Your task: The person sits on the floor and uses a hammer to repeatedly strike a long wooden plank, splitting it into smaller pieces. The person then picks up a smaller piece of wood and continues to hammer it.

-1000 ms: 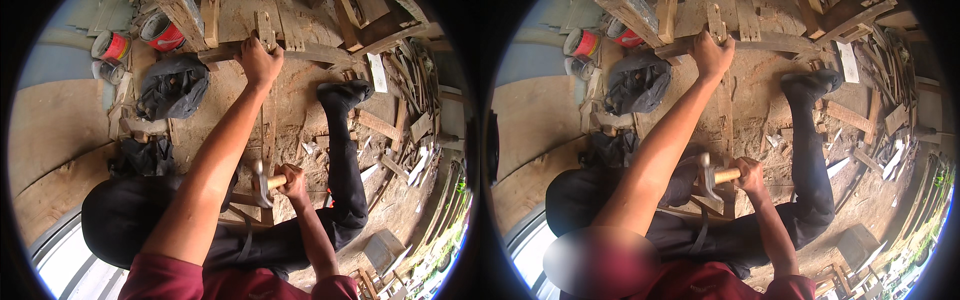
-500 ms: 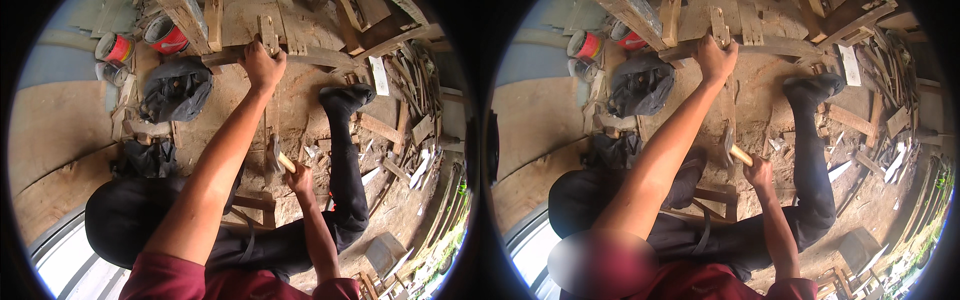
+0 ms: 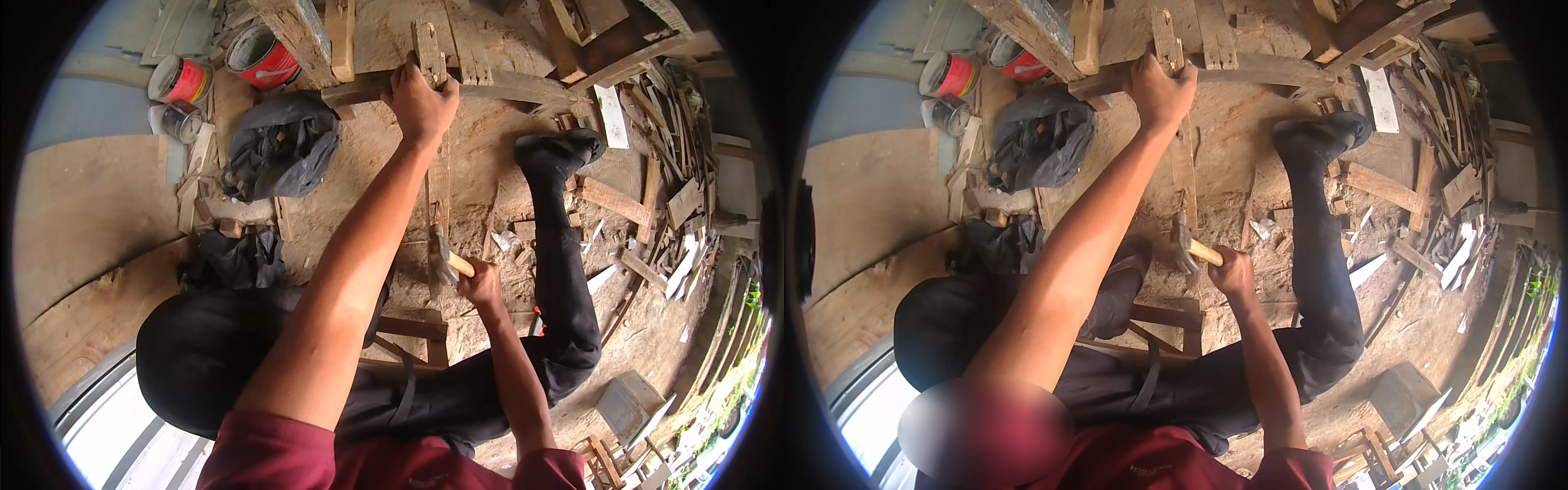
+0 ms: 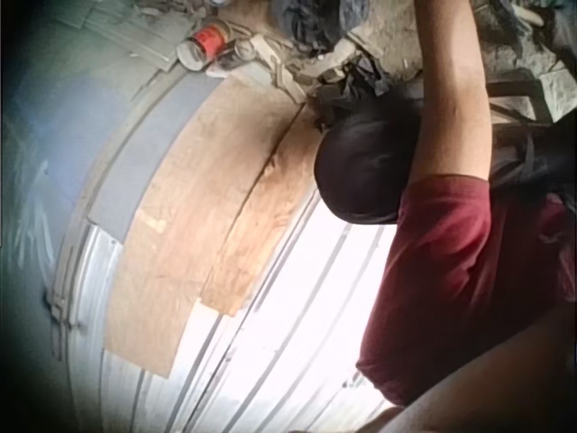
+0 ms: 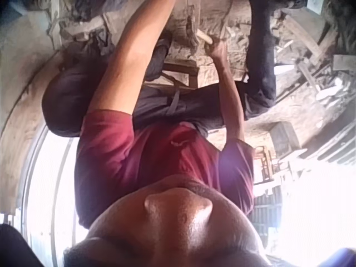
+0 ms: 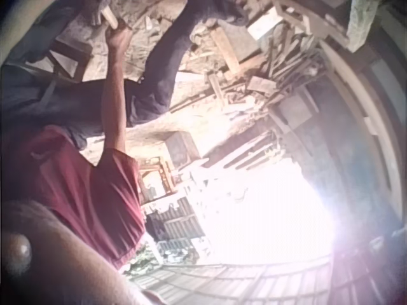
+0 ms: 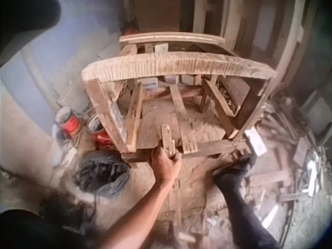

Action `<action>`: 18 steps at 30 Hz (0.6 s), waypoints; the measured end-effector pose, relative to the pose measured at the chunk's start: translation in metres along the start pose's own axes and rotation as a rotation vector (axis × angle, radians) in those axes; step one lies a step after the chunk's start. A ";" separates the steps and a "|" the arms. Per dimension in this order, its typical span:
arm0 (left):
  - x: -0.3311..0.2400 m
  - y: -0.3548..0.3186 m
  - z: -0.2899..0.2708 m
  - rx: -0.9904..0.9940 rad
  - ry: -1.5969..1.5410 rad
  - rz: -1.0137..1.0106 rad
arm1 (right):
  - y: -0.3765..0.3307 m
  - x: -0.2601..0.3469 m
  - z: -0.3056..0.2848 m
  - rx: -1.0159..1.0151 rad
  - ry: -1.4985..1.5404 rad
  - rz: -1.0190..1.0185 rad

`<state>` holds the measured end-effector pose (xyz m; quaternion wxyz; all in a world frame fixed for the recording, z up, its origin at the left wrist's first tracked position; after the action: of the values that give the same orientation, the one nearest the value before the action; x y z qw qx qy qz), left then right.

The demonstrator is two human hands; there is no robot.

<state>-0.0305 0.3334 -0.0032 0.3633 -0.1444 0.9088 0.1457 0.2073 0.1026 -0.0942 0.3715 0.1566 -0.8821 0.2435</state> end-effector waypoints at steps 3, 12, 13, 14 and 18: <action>0.001 -0.002 -0.004 -0.034 -0.018 0.004 | -0.009 0.030 -0.009 -0.023 -0.118 -0.146; 0.004 -0.001 -0.004 -0.009 -0.036 -0.013 | -0.011 0.052 -0.015 -0.079 -0.030 -0.254; 0.003 -0.002 -0.006 -0.018 -0.043 -0.010 | -0.014 0.076 -0.023 -0.070 -0.005 -0.423; 0.002 -0.003 -0.008 -0.027 -0.049 -0.007 | -0.011 0.053 -0.016 -0.061 -0.022 -0.322; 0.000 -0.002 -0.001 0.027 -0.053 -0.020 | -0.007 -0.007 -0.015 -0.104 0.075 0.105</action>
<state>-0.0305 0.3315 -0.0028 0.3906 -0.1445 0.8993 0.1336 0.2238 0.1053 -0.0882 0.3988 0.0816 -0.8859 0.2224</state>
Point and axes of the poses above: each hand's wrist, its own y-axis towards the middle knuckle, its own z-axis out of the palm, x = y × z, the point moved 9 cm from there along y, towards the middle knuckle, and after that the axes turned 14 degrees about x, right-handed, at the moved point
